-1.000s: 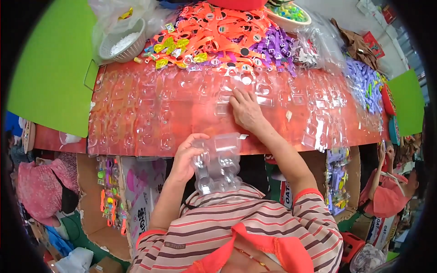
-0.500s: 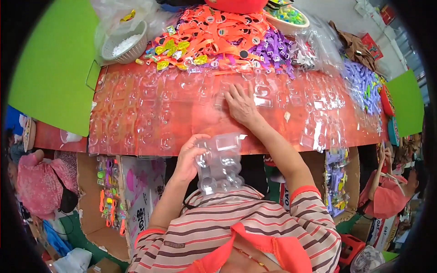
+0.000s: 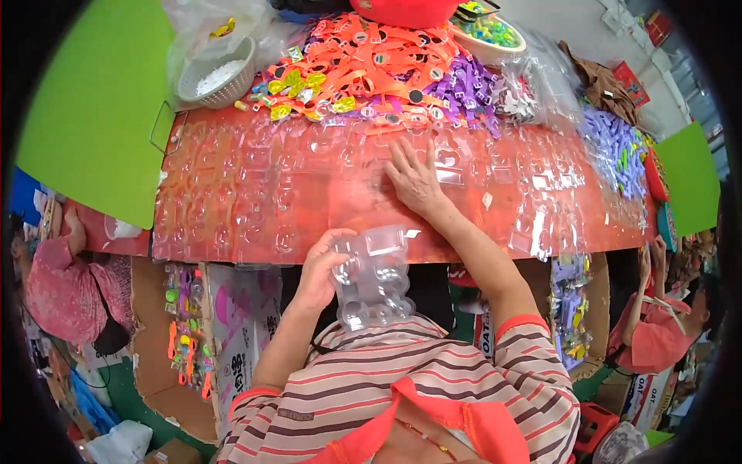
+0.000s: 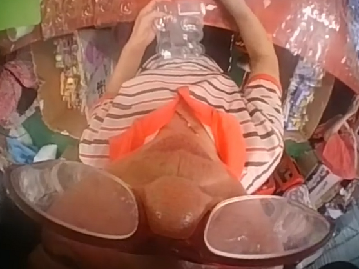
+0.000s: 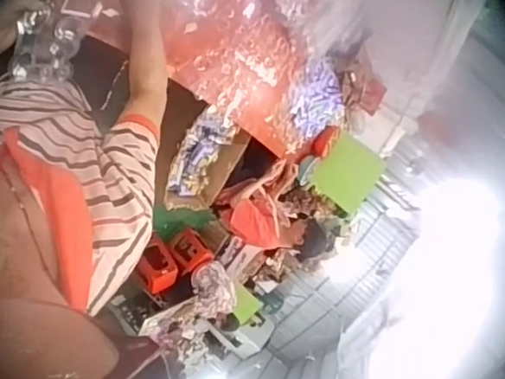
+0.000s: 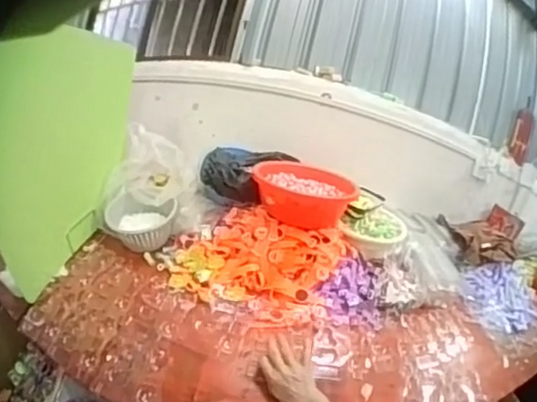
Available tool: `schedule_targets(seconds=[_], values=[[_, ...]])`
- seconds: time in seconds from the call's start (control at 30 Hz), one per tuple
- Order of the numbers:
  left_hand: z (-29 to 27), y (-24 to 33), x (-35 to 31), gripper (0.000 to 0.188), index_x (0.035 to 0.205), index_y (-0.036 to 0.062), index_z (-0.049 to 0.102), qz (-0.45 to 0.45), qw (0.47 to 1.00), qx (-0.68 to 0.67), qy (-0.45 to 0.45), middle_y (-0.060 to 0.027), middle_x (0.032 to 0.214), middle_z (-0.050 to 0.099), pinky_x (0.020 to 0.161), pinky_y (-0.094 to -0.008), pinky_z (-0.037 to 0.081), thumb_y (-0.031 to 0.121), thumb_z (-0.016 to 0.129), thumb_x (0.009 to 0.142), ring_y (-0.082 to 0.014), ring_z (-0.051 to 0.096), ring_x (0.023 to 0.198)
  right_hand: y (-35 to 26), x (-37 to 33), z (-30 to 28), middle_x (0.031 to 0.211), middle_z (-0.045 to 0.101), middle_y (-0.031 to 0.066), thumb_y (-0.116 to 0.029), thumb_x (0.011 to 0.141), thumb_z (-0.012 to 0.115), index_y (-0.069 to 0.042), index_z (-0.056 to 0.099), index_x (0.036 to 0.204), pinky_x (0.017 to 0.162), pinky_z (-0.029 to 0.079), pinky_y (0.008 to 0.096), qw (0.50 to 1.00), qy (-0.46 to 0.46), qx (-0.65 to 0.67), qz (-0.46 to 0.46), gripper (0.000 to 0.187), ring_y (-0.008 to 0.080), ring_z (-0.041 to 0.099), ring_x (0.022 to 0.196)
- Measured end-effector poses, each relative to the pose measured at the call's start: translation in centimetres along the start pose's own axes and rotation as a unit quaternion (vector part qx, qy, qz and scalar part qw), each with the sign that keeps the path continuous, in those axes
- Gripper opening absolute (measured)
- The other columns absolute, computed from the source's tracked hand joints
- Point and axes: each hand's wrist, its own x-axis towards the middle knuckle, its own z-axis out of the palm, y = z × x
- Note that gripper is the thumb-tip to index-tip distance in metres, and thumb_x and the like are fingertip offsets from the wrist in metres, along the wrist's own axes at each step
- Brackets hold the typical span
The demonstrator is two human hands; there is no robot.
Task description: The person is placing googly eyes into clear plastic blister packaging trays at a factory workstation.
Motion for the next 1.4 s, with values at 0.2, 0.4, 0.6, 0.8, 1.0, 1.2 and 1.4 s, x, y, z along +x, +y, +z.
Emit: schedule_targets(seconds=[0.2,0.4,0.6,0.8,1.0,1.2,1.4], values=[[0.3,-0.1,-0.2,0.042,0.119,0.0011,0.049,-0.005,0.999,-0.03,-0.023,-0.0083,0.092,0.062,0.067,-0.0262,0.05,-0.004,0.048,0.077,-0.0127,0.061,0.079,1.2,-0.3,1.5,0.124,0.049,0.0134,-0.012,0.077,0.053,-0.007,0.053,0.098,0.097,0.031,0.0537,0.999,-0.022,0.037,0.028,0.022,0.0283,0.043,0.121],[-0.2,-0.9,-1.7,0.059,0.132,0.0024,0.04,-0.046,0.984,-0.153,-0.075,-0.0102,0.115,0.055,0.09,-0.0365,0.047,-0.004,0.049,0.074,-0.0204,0.055,0.105,0.9,0.6,1.1,0.123,0.05,0.0131,-0.009,0.077,0.052,-0.005,0.053,0.104,0.097,0.032,0.0504,0.994,-0.008,0.091,0.068,0.027,0.0277,0.045,0.118],[0.2,-1.3,-2.5,0.065,0.138,0.0063,0.031,-0.04,0.99,-0.108,-0.08,-0.01,0.127,0.049,0.091,-0.0413,0.049,-0.005,0.048,0.075,-0.0234,0.052,0.115,1.5,3.9,0.1,0.126,0.049,0.0131,-0.019,0.082,0.056,-0.008,0.053,0.117,0.096,0.035,0.0487,0.99,-0.026,0.058,0.127,0.037,0.029,0.048,0.115],[-0.1,-1.4,-2.6,0.066,0.137,0.0052,0.031,-0.018,0.992,-0.107,-0.071,-0.0096,0.128,0.048,0.097,-0.0396,0.045,-0.005,0.05,0.075,-0.0233,0.052,0.117,3.0,4.2,3.4,0.127,0.048,0.011,-0.024,0.087,0.053,-0.008,0.054,0.118,0.094,0.035,0.0519,0.987,-0.062,0.027,0.146,0.035,0.0301,0.042,0.122],[-0.4,-1.7,-2.9,0.068,0.137,0.0048,0.034,-0.023,0.991,-0.123,-0.053,-0.0096,0.128,0.048,0.103,-0.0414,0.038,-0.007,0.051,0.072,-0.0238,0.048,0.121,4.0,4.6,4.8,0.121,0.051,0.0111,-0.02,0.085,0.053,-0.007,0.058,0.11,0.093,0.038,0.0476,0.991,-0.061,0.065,0.103,0.029,0.0306,0.043,0.12],[0.3,-1.6,-2.7,0.067,0.139,0.0093,0.03,-0.017,0.989,-0.132,-0.064,-0.0095,0.126,0.049,0.092,-0.0402,0.047,-0.006,0.048,0.076,-0.0248,0.052,0.115,4.0,4.1,4.6,0.125,0.05,0.0107,-0.014,0.082,0.056,-0.008,0.054,0.117,0.097,0.037,0.0458,0.986,-0.035,0.112,0.114,0.036,0.0286,0.043,0.121],[0.8,-1.6,-2.5,0.066,0.142,0.0104,0.025,0.013,0.991,-0.119,-0.062,-0.0106,0.129,0.046,0.093,-0.0409,0.046,-0.005,0.05,0.082,-0.0241,0.05,0.118,0.9,3.7,-4.5,0.095,0.063,0.0163,-0.013,0.082,0.06,-0.004,0.062,0.104,0.073,0.047,0.0361,0.918,0.013,0.347,0.193,0.024,0.0297,0.061,0.086]])
